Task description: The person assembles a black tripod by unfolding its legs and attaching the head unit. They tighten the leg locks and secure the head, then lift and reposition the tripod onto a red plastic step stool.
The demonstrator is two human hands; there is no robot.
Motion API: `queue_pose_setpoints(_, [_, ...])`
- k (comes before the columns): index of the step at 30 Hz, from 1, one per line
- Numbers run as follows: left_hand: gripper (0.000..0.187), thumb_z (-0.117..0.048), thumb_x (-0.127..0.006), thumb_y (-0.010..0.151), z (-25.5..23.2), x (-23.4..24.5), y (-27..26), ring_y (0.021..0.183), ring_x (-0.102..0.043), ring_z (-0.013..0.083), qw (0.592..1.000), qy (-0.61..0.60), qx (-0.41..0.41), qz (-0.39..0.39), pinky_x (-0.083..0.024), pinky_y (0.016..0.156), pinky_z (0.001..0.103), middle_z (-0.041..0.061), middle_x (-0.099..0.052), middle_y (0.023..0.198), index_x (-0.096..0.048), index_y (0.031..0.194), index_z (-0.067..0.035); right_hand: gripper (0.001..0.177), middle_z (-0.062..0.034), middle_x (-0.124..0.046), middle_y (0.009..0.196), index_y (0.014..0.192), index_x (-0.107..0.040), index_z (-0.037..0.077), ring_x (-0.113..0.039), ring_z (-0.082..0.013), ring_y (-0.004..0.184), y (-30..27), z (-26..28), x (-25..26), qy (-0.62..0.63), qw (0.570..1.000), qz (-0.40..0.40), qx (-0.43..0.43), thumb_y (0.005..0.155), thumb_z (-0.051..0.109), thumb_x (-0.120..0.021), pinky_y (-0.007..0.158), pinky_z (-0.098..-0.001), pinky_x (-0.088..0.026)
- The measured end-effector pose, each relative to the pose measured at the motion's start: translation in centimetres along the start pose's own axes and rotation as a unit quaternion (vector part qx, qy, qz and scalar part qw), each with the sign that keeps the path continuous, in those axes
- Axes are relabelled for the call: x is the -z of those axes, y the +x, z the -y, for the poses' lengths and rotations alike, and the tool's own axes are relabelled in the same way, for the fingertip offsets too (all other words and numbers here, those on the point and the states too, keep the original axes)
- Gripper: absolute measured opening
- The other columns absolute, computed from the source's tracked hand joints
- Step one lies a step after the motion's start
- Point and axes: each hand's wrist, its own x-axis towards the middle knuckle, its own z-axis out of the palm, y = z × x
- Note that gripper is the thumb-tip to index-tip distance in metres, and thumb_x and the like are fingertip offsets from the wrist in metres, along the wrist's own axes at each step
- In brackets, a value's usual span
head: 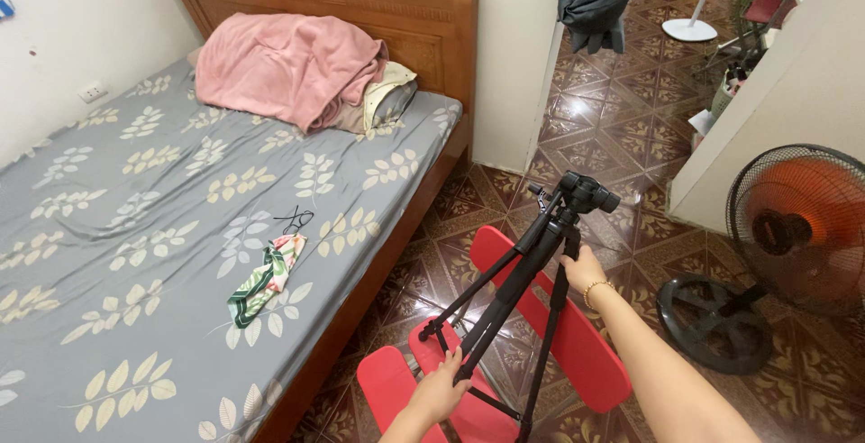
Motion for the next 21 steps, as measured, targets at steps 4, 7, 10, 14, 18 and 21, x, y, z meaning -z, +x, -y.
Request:
queue_pose_setpoints(4, [0.078, -0.035, -0.059, 0.098, -1.4, 0.7, 1.6, 0.145, -0.041, 0.0393, 1.0, -0.016, 0.011, -0.009, -0.036, 0.119, 0.04, 0.026, -0.029, 0.161, -0.02, 0.161, -0.013, 0.046, -0.0299, -0.07, 0.113, 0.119, -0.057, -0.005, -0.068, -0.043, 0.112, 0.4, -0.7, -0.6, 0.028, 1.0, -0.002, 0.009, 0.09, 0.029, -0.071, 0.097, -0.0464, -0.051])
queue_pose_setpoints(7, [0.076, -0.033, -0.059, 0.099, -3.2, 1.0, 3.0, 0.146, -0.039, 0.0395, 0.997, -0.017, -0.056, -0.049, -0.035, 0.119, 0.041, 0.029, -0.031, 0.16, -0.022, 0.159, -0.006, 0.046, -0.0299, -0.07, 0.113, 0.117, -0.058, -0.005, -0.067, -0.0433, 0.112, 0.8, -1.2, -0.7, 0.014, 1.0, 0.006, 0.001, 0.09, 0.03, -0.071, 0.096, -0.0467, -0.051])
queue_pose_setpoints(10, [0.078, -0.032, -0.059, 0.098, -6.1, 1.3, 4.4, 0.149, -0.031, 0.0392, 0.99, -0.015, -0.119, -0.076, -0.031, 0.12, 0.041, 0.03, -0.026, 0.161, -0.02, 0.159, -0.002, 0.048, -0.0308, -0.069, 0.114, 0.117, -0.057, -0.006, -0.066, -0.0443, 0.113, 0.8, -1.8, -0.8, 0.003, 1.0, 0.005, 0.007, 0.091, 0.032, -0.071, 0.097, -0.0469, -0.05])
queue_pose_setpoints(14, [0.083, -0.039, -0.057, 0.099, -10.8, 1.5, 6.9, 0.154, -0.022, 0.0403, 0.995, 0.018, -0.083, -0.059, -0.032, 0.119, 0.043, 0.033, -0.013, 0.165, -0.019, 0.154, 0.01, 0.047, -0.0309, -0.069, 0.113, 0.118, -0.057, -0.005, -0.066, -0.0444, 0.112, 0.9, -2.2, -1.0, 0.013, 1.0, 0.011, 0.016, 0.092, 0.033, -0.069, 0.096, -0.0472, -0.05])
queue_pose_setpoints(18, [0.097, -0.046, -0.06, 0.101, -12.9, 1.4, 7.5, 0.154, -0.008, 0.0496, 0.995, 0.062, -0.068, -0.04, -0.022, 0.125, 0.044, 0.045, -0.003, 0.159, -0.01, 0.149, 0.022, 0.047, -0.0307, -0.069, 0.113, 0.12, -0.056, -0.003, -0.066, -0.0447, 0.111, 1.1, -2.6, -1.2, 0.026, 1.0, 0.007, 0.015, 0.092, 0.033, -0.068, 0.094, -0.0481, -0.05])
queue_pose_setpoints(21, [0.1, -0.047, -0.06, 0.1, -13.3, 1.0, 7.4, 0.153, -0.008, 0.0523, 0.993, 0.088, -0.063, -0.052, -0.023, 0.123, 0.047, 0.048, -0.001, 0.158, -0.008, 0.149, 0.023, 0.044, -0.0313, -0.07, 0.11, 0.114, -0.057, -0.005, -0.067, -0.0444, 0.108, 1.2, -3.0, -1.3, 0.007, 1.0, 0.018, 0.009, 0.093, 0.033, -0.068, 0.094, -0.0479, -0.051])
